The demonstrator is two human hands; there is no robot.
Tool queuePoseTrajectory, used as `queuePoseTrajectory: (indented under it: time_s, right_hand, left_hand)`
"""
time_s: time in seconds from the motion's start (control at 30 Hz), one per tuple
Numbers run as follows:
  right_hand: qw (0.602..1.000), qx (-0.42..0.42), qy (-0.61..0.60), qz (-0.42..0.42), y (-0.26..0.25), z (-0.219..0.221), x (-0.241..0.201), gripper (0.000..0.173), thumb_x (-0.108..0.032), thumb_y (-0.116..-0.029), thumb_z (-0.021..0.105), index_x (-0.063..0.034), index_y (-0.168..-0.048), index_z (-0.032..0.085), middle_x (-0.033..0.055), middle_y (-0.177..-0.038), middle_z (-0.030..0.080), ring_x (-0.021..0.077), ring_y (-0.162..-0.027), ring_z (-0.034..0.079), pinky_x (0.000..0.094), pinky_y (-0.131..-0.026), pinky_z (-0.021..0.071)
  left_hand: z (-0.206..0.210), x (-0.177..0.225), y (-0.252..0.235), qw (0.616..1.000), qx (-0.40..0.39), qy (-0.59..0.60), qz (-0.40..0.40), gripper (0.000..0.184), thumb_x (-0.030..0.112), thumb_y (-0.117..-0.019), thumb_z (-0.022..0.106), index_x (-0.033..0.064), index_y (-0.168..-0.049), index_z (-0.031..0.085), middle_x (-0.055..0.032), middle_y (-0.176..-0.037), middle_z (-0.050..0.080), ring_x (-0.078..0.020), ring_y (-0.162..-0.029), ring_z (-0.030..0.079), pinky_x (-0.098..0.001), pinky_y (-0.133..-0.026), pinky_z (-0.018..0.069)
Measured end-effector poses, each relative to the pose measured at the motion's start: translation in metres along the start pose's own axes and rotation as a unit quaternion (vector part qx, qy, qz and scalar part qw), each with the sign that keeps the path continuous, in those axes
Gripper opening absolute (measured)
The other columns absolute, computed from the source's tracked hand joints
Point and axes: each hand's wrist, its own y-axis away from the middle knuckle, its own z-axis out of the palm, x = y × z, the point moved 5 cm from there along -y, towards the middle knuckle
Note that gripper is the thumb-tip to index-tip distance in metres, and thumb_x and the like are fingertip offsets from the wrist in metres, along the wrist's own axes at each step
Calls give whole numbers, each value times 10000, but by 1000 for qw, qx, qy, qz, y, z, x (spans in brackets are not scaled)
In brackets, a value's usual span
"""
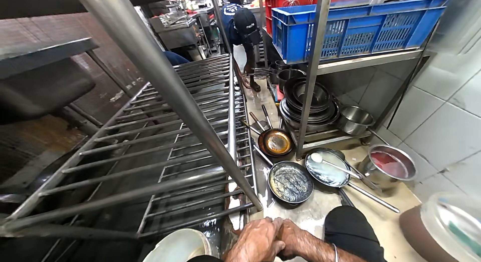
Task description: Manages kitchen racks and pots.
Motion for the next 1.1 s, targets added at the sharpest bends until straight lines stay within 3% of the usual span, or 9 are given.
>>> queuePoseTrajectory:
  time_s: [0.23, 0.53, 0.93, 1.1]
  right_hand:
    - [990, 113, -27, -80, 4, 10, 11, 364, -316, -1009, 614, 27, -1078, 716, 252, -1100, 721, 434, -1071, 686, 640, -924, 505]
    - [987, 140, -32, -74, 0, 17, 16, 404, -348, -1019, 586, 31, -1048, 722, 249, -1050, 731, 429, -1025, 702, 629, -910, 516]
    - [989, 134, -34, -49, 1, 17, 15, 403, -341, -1008, 599, 31, -1110, 714, 244, -1098, 729, 415, -1065, 693, 597, -966, 503]
    - [986, 143, -27, -85, 5, 14, 12, 377, -335, -1002, 612, 21, -1055, 725, 238, -1054, 734, 419, -1024, 704, 622, -909, 520]
  left_hand:
    - [1, 0, 0, 1000, 4, 3, 8, 503, 451, -1031, 587, 141, -1427, 574, -170, -1284, 677, -376, -1179, 666, -609, -980, 530]
    - [2, 1, 1, 1000, 8, 4, 3, 504, 451, -1035, 573, 133, -1426, 579, -184, -1289, 675, -392, -1176, 668, -618, -975, 531]
    - [3, 0, 2, 1000, 21, 8, 6, 491, 456, -1029, 574, 144, -1407, 598, -183, -1274, 683, -396, -1162, 673, -630, -961, 532]
    - [6, -2, -1, 1000, 21, 6, 15, 480, 449, -1025, 587, 133, -1386, 599, -180, -1242, 690, -387, -1138, 682, -626, -941, 542]
